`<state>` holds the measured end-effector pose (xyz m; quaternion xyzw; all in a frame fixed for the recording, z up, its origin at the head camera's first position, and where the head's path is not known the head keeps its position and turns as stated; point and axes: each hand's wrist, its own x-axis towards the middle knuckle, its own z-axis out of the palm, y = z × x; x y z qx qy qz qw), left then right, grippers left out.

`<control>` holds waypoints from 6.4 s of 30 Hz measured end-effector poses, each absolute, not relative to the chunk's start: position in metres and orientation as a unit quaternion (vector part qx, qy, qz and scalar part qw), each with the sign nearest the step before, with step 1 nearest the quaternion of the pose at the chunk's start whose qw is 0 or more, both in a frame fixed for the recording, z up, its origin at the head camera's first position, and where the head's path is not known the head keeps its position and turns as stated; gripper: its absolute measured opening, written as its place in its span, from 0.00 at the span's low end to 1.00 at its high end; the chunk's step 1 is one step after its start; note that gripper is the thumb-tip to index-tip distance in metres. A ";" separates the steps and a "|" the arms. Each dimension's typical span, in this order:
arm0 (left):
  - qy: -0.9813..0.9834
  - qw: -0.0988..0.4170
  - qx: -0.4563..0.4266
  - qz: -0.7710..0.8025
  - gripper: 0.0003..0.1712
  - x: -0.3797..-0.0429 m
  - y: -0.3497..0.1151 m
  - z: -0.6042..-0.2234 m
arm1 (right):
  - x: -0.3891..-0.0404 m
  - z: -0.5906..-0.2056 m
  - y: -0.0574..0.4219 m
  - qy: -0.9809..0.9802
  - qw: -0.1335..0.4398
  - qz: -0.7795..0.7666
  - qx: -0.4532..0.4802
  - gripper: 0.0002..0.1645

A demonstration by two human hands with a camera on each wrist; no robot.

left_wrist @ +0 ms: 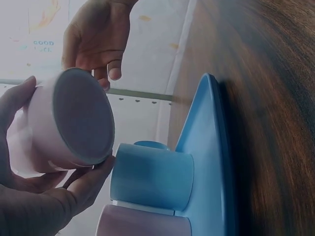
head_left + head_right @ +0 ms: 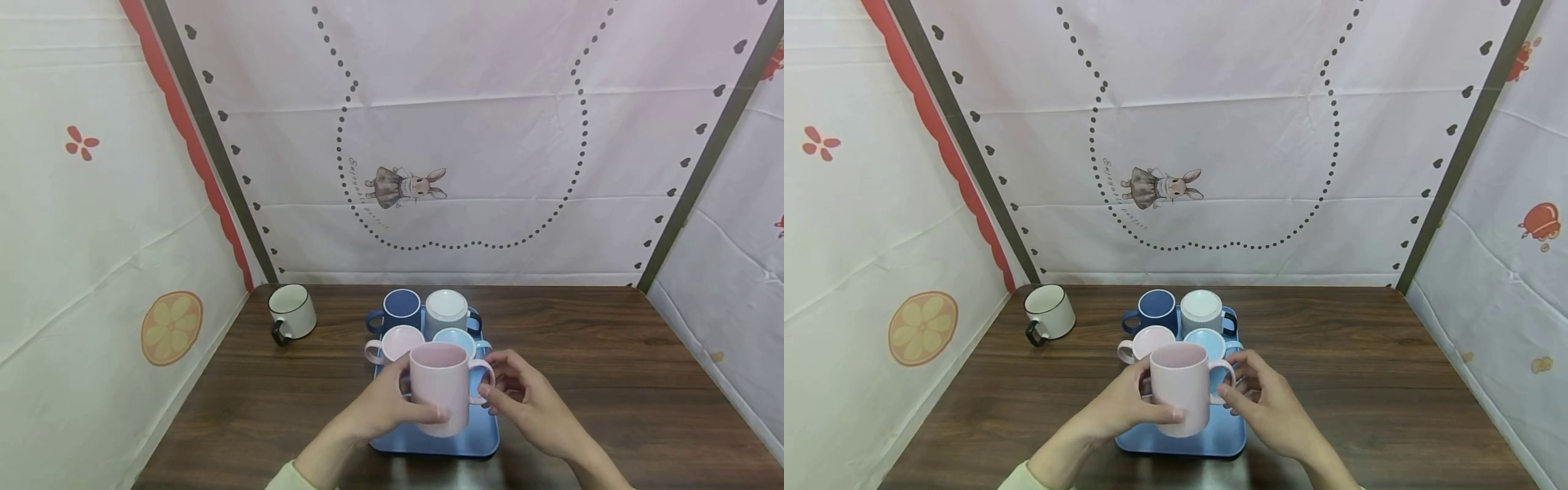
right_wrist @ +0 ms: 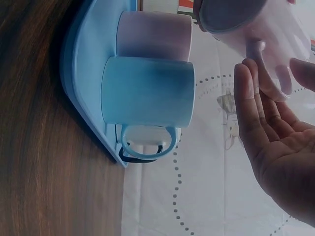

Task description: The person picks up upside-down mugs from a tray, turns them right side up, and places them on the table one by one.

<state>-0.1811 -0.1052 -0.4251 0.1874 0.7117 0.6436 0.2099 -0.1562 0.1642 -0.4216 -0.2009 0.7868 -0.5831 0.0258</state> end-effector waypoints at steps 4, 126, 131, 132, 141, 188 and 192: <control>0.716 0.197 0.202 0.639 0.47 -0.181 -0.104 -0.426 | -0.156 -0.420 0.166 0.784 0.052 -0.586 -0.199 0.19; 0.929 0.180 0.200 0.253 0.60 -0.161 -0.173 -0.476 | -0.160 -0.425 0.178 0.658 0.057 -0.711 -0.241 0.22; 0.928 0.182 0.200 0.255 0.60 -0.162 -0.172 -0.474 | -0.163 -0.422 0.185 0.652 0.047 -0.716 -0.243 0.20; 0.929 0.183 0.198 0.254 0.60 -0.162 -0.172 -0.474 | -0.164 -0.421 0.187 0.650 0.045 -0.719 -0.243 0.20; 0.929 0.189 0.192 0.254 0.60 -0.163 -0.171 -0.473 | -0.169 -0.414 0.197 0.621 -0.010 -0.748 -0.235 0.19; 0.927 0.191 0.195 0.258 0.59 -0.161 -0.173 -0.474 | -0.223 -0.442 0.248 0.606 -0.025 -0.789 0.100 0.21; 0.927 0.189 0.197 0.257 0.59 -0.162 -0.173 -0.474 | -0.230 -0.445 0.249 0.602 -0.027 -0.791 0.105 0.20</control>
